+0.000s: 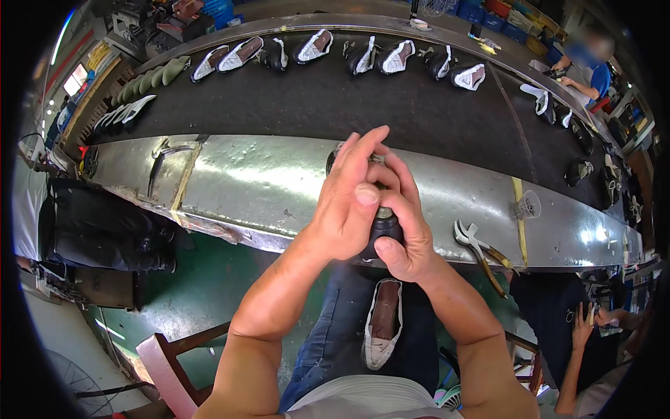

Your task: The recorder is using pliers to pull and shape the upper material of a shoe around a last on a manufacturing line.

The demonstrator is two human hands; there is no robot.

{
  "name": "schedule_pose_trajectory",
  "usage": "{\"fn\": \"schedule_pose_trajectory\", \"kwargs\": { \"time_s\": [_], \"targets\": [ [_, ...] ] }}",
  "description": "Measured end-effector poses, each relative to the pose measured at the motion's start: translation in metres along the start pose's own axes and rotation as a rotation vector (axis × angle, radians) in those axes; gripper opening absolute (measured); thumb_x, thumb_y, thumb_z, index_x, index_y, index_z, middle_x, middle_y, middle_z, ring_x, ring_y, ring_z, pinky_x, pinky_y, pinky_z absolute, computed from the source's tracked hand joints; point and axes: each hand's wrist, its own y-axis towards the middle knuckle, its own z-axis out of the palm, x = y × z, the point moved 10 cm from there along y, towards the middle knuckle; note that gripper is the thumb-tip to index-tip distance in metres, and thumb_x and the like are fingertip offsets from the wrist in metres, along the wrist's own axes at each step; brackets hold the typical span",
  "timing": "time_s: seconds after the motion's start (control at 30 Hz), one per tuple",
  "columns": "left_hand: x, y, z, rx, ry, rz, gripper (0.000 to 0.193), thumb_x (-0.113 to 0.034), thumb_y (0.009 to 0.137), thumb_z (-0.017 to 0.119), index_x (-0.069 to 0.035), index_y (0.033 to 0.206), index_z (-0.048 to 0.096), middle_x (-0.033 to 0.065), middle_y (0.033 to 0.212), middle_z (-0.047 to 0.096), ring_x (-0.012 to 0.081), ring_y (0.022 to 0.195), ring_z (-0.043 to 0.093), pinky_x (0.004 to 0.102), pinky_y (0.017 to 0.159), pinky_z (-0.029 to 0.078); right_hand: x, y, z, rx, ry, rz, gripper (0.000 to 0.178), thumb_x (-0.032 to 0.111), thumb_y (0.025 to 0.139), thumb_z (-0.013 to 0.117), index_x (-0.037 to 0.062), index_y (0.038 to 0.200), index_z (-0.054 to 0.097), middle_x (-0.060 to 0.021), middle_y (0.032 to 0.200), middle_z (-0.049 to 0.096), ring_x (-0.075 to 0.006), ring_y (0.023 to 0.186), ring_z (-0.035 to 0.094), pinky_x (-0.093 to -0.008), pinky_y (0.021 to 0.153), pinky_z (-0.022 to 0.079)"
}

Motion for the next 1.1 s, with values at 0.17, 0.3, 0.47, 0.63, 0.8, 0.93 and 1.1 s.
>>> {"fn": "schedule_pose_trajectory", "kwargs": {
  "time_s": [0.17, 0.3, 0.47, 0.63, 0.8, 0.93, 1.1],
  "targets": [
    [0.003, -0.002, -0.001, -0.105, -0.162, -0.102, 0.045, -0.025, 0.102, 0.045, 0.006, 0.134, 0.049, 0.0104, 0.083, 0.068, 0.0287, 0.089, 0.064, 0.0430, 0.096, 0.044, 0.010, -0.011, 0.003, -0.201, -0.052, 0.015, 0.043, 0.030, 0.094, 0.060, 0.0014, 0.126, 0.054, -0.0286, 0.147, 0.038, -0.0390, 0.139, 0.036, -0.0502, 0.112, 0.030],
    [0.015, 0.006, 0.001, -0.100, -0.138, -0.252, 0.043, -0.026, 0.108, 0.040, 0.010, 0.125, 0.055, 0.0083, 0.082, 0.070, 0.0128, 0.082, 0.063, 0.0279, 0.079, 0.051, 0.010, -0.013, -0.006, -0.386, -0.110, 0.068, 0.037, 0.023, 0.094, 0.059, 0.0006, 0.124, 0.055, -0.0256, 0.142, 0.045, -0.0357, 0.132, 0.045, -0.0455, 0.110, 0.035],
    [0.016, 0.021, 0.000, -0.198, -0.138, -0.311, 0.037, -0.026, 0.105, 0.045, 0.004, 0.100, 0.065, 0.0144, 0.078, 0.071, 0.0238, 0.073, 0.069, 0.0333, 0.071, 0.053, 0.004, -0.012, -0.018, -0.517, -0.081, 0.185, 0.032, 0.016, 0.094, 0.058, 0.0005, 0.122, 0.058, -0.0220, 0.142, 0.047, -0.0310, 0.132, 0.047, -0.0410, 0.111, 0.035],
    [0.018, 0.026, 0.007, -0.294, -0.138, -0.277, 0.030, -0.021, 0.106, 0.045, 0.004, 0.117, 0.057, 0.0137, 0.099, 0.069, 0.0192, 0.090, 0.065, 0.0313, 0.082, 0.051, -0.017, -0.019, -0.035, -0.561, 0.253, 0.335, 0.039, 0.015, 0.095, 0.061, 0.0056, 0.132, 0.052, -0.0135, 0.136, 0.051, -0.0194, 0.125, 0.048, -0.0352, 0.106, 0.039],
    [-0.019, -0.027, -0.016, -0.542, 0.165, 0.053, 0.035, -0.008, 0.102, 0.042, 0.003, 0.134, 0.046, 0.0178, 0.135, 0.053, 0.0253, 0.126, 0.050, 0.0423, 0.110, 0.035, -0.045, -0.040, -0.069, -0.452, 0.283, 0.833, 0.044, 0.013, 0.088, 0.069, 0.0072, 0.130, 0.056, -0.0091, 0.115, 0.062, -0.0165, 0.099, 0.061, -0.0298, 0.086, 0.051],
    [0.010, -0.142, 0.025, -0.072, 0.092, -0.213, 0.027, 0.003, 0.088, 0.058, 0.003, 0.114, 0.061, 0.0216, 0.118, 0.062, 0.0357, 0.108, 0.061, 0.0415, 0.095, 0.048, -0.100, 0.000, -0.133, -0.639, 0.464, 0.608, 0.045, 0.016, 0.090, 0.066, 0.0091, 0.133, 0.055, -0.0136, 0.113, 0.064, -0.0209, 0.096, 0.067, -0.0329, 0.085, 0.055],
    [0.020, -0.188, 0.098, 0.114, 0.125, -0.256, 0.034, 0.001, 0.081, 0.068, 0.000, 0.114, 0.062, 0.0207, 0.117, 0.063, 0.0387, 0.105, 0.062, 0.0438, 0.092, 0.051, -0.226, -0.004, -0.198, -0.127, -0.918, 0.741, 0.075, 0.030, 0.091, 0.068, -0.0050, 0.147, 0.032, -0.0273, 0.147, 0.042, -0.0405, 0.134, 0.045, -0.0440, 0.111, 0.039]
  ]
}}
